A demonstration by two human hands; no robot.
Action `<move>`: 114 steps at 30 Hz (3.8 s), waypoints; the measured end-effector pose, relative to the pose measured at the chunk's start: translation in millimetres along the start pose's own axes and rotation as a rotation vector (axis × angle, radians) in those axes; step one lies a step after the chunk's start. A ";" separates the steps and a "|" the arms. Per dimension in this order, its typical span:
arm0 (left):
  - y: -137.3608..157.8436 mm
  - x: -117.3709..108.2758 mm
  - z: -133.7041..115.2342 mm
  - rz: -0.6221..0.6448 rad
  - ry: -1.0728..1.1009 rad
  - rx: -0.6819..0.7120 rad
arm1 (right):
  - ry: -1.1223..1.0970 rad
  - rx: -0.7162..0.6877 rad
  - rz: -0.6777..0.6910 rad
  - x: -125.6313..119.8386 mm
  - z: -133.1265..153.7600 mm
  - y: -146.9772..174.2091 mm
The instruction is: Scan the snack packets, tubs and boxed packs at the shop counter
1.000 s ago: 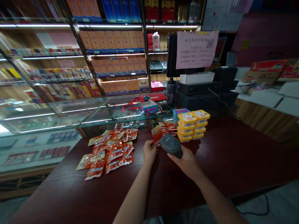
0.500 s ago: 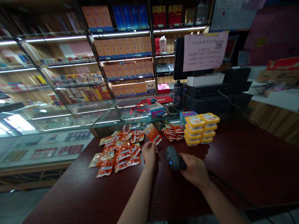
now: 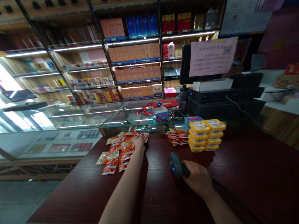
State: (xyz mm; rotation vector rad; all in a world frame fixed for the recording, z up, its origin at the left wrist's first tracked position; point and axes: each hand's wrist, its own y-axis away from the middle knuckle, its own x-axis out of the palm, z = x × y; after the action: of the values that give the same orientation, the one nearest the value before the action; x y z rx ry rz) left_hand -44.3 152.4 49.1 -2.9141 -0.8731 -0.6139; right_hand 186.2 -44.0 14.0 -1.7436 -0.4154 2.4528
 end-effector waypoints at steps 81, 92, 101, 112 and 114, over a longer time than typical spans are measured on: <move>98.9 -20.9 67.8 0.615 -0.218 0.060 | -1.157 0.471 -0.005 -55.4 18.3 -6.3; 101.5 -21.0 66.5 0.613 -0.160 0.024 | -1.073 0.437 -0.020 -51.9 21.1 -7.7; 106.8 -20.4 58.8 0.618 -0.213 0.068 | -0.826 0.318 -0.040 -48.4 18.4 -11.1; 109.0 -20.7 51.2 0.471 -0.136 -0.001 | 0.068 0.054 0.042 -18.9 0.9 1.0; 108.5 -21.7 50.9 0.453 -0.114 -0.004 | 0.101 0.035 0.018 -12.6 -1.6 2.4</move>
State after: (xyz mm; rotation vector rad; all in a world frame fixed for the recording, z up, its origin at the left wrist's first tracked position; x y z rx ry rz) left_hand 15.6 57.3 2.1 -3.0164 -0.1946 -0.4143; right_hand 192.1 -49.1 24.3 -1.8545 -0.3459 2.3565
